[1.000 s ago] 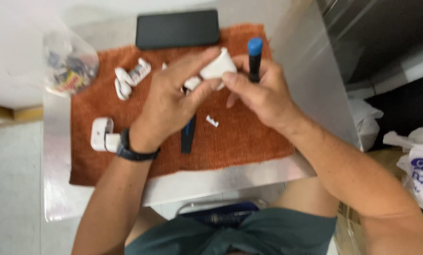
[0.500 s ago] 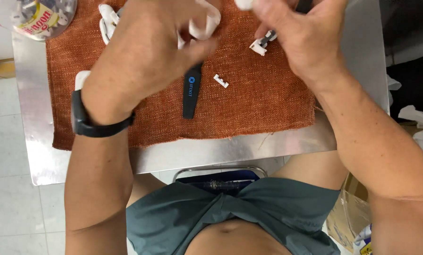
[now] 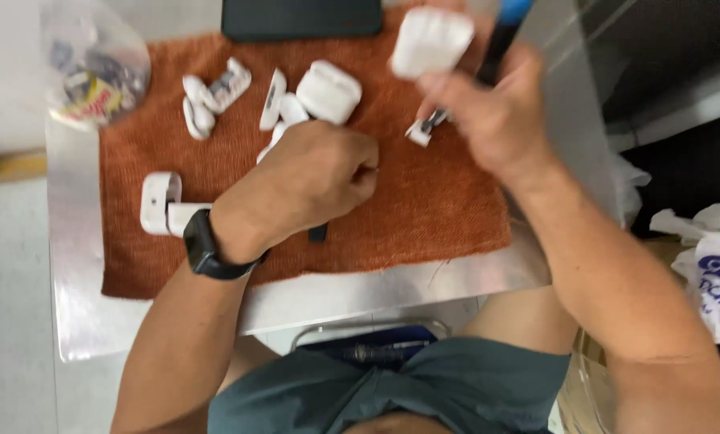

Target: Disassembling wireless earbud cases to remove internal components using a small screwdriver.

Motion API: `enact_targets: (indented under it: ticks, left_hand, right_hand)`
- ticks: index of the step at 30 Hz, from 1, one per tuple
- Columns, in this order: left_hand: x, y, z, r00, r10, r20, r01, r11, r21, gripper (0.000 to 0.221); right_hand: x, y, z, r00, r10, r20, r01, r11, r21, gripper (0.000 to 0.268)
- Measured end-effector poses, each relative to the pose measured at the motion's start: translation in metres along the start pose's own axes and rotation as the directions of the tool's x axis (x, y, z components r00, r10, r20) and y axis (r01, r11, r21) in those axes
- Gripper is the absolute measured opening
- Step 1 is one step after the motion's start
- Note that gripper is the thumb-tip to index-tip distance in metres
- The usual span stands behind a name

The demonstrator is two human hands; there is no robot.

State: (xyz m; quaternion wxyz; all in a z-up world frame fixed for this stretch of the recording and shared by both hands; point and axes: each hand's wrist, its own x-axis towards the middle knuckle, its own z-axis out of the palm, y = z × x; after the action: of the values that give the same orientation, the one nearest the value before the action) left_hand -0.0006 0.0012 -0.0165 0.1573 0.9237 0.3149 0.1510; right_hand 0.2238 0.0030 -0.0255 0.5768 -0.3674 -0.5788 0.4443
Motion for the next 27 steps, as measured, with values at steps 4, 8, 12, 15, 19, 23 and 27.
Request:
enact_targets:
  ticks: [4, 8, 12, 15, 19, 23, 27]
  left_hand:
    - [0.001, 0.013, -0.038, 0.999, -0.012, -0.048, -0.001, 0.966, -0.259, 0.014]
    - [-0.004, 0.024, -0.063, 0.973, -0.002, -0.23, -0.105, 0.884, -0.455, 0.012]
    - [-0.008, 0.026, -0.064, 0.933, -0.125, -0.337, -0.103, 0.805, -0.584, 0.012]
    - [-0.01, 0.016, -0.052, 0.892, -0.233, -0.387, -0.104, 0.728, -0.678, 0.017]
    - [-0.007, 0.022, -0.05, 0.849, -0.383, -0.364, -0.05, 0.628, -0.777, 0.016]
    - [-0.007, 0.019, -0.046, 0.898, -0.265, -0.35, -0.173, 0.518, -0.838, 0.022]
    - [-0.006, 0.02, -0.043, 0.903, -0.297, -0.309, -0.125, 0.507, -0.853, 0.034]
  right_hand:
    - [-0.002, -0.007, 0.003, 0.999, -0.022, 0.031, 0.024, 0.999, -0.042, 0.042]
    - [-0.005, -0.009, 0.006, 0.997, 0.017, 0.074, -0.012, 0.998, -0.061, 0.041]
    - [-0.009, -0.004, 0.005, 0.998, -0.011, 0.067, 0.021, 0.988, -0.151, 0.044]
    - [-0.009, -0.011, 0.009, 0.989, -0.074, 0.13, 0.091, 0.987, -0.132, 0.04]
    - [-0.01, -0.007, 0.009, 0.992, -0.066, 0.104, 0.078, 0.99, -0.114, 0.041]
    - [-0.009, -0.006, 0.008, 0.994, -0.047, 0.098, 0.063, 0.984, -0.169, 0.043]
    - [-0.01, -0.008, 0.01, 0.985, -0.091, 0.145, 0.111, 0.984, -0.138, 0.044]
